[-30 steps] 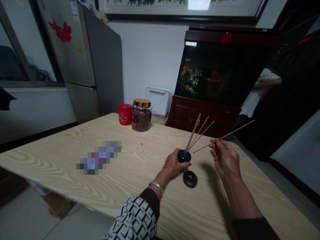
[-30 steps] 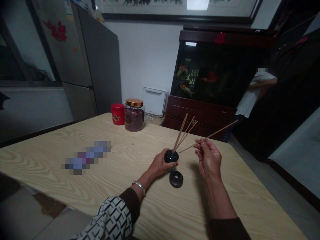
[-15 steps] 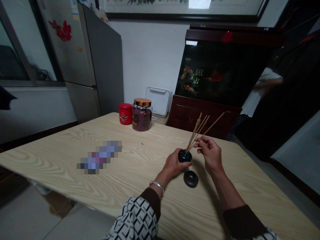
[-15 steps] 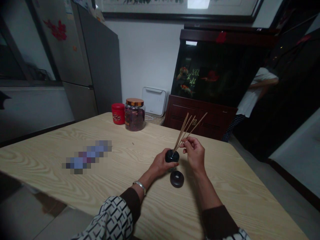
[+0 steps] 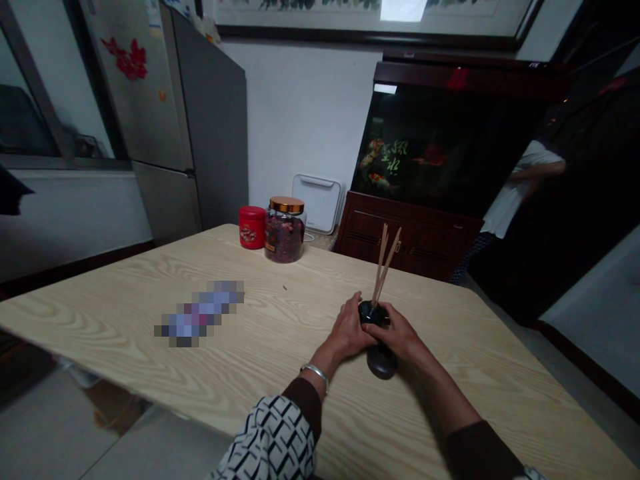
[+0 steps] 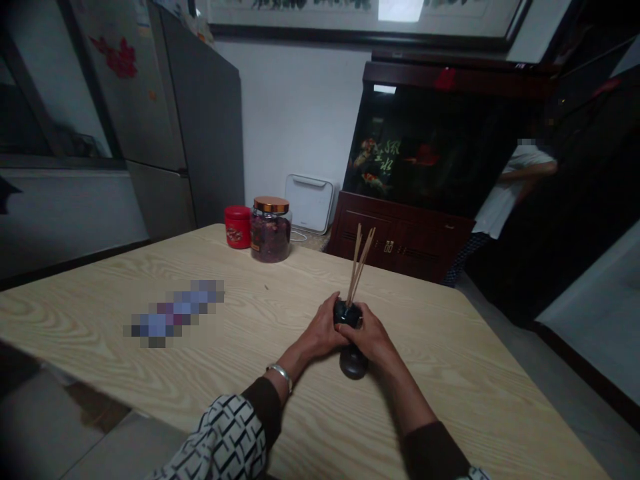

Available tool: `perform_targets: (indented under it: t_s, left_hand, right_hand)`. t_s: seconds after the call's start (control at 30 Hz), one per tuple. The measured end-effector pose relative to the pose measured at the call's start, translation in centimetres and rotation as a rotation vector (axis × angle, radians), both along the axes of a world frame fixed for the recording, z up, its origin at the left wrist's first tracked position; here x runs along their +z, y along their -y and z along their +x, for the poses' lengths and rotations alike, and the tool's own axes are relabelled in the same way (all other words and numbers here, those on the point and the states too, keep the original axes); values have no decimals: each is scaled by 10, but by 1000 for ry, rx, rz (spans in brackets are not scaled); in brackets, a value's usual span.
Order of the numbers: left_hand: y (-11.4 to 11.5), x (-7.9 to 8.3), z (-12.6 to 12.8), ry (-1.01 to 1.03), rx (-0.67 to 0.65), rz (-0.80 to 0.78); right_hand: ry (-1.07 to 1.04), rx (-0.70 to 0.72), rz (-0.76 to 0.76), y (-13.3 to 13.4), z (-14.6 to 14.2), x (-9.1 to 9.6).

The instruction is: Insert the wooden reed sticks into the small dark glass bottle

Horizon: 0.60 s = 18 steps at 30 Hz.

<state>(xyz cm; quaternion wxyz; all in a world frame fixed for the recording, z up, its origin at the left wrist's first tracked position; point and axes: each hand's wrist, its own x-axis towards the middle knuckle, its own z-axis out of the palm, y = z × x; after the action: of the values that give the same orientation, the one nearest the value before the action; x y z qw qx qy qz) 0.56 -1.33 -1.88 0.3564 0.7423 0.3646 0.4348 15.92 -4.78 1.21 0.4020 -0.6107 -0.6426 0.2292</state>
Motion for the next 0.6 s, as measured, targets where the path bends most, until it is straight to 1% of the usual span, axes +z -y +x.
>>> perform_targets:
  t_s: [0.1,0.23,0.3,0.43,0.53,0.6]
  left_hand:
    - [-3,-4,-1,-9,-9,2]
    - [-4,-5,-4,54,-1,-66]
    - [-5,-5,-4,97,19,-103]
    - [-10,-8,-2,131,76,-122]
    - [-13,-9,0,141,96,-125]
    - [-14,-9,0,148,96,-125]
  right_hand:
    - [21,12,-4,-13,5,0]
    - [10,-80,52,-40,12,1]
    - [-17,-125,55,-55,16,1]
    - [-32,-165,68,-79,20,1]
    - [-42,-184,111,-85,17,-1]
    - [-74,-193,137,-79,15,-7]
